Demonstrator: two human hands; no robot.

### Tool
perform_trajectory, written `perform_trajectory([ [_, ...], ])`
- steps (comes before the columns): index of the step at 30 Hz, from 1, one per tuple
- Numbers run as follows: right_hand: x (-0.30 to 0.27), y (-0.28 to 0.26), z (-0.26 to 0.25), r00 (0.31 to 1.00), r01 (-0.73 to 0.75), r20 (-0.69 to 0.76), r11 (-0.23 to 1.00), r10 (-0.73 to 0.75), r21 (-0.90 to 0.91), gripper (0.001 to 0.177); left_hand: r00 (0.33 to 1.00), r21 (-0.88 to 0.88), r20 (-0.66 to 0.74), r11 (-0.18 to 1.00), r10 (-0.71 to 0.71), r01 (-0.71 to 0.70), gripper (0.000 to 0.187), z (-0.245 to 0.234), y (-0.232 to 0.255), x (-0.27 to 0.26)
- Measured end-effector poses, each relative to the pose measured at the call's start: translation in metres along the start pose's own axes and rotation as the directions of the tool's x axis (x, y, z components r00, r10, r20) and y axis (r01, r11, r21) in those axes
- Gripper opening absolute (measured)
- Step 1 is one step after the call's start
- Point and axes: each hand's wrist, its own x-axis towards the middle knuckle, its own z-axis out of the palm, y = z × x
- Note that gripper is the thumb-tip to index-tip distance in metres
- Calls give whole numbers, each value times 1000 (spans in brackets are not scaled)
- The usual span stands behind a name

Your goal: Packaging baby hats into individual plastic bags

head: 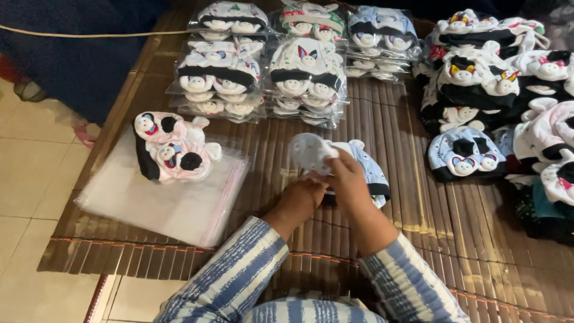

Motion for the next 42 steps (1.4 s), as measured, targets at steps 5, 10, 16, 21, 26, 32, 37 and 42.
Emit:
perform_trajectory([
  [5, -36, -6, -45, 777, 612, 64, 727, -626, -313, 49, 929, -280, -364, 959, -68, -39, 21, 15, -10, -14],
  [10, -33, 47, -72, 302, 747, 572, -184, -763, -639, 51, 891, -491, -334, 864, -307, 113, 27, 17, -23, -2],
  [16, -20, 74, -69, 280, 678, 701, -383, -656, -628, 51, 822, -674, -178, 676, -541, 298, 19, 8, -21, 10],
  [21, -10, 88, -74, 325, 617, 700, -418, -636, -667, 48, 799, -590, -374, 786, -471, 187, 15, -17, 6, 6],
  [26, -15, 80, -71, 320, 590, 692, -435, -646, -680, 40, 805, -194, -582, 981, -118, 3, 14, -46, 33, -8],
  [32, -13, 90, -81, 322, 633, 688, -393, -651, -667, 39, 782, 323, -556, 940, 282, -109, 27, -15, 6, -19],
  [37, -5, 109, -90, 379, 616, 696, -395, -610, -682, 53, 830, 272, -454, 937, 325, -219, 35, -26, 9, -41],
  [42, -15, 92, -86, 390, 618, 707, -402, -590, -676, 45, 822, 252, -445, 931, 355, -265, 30, -33, 14, -49],
])
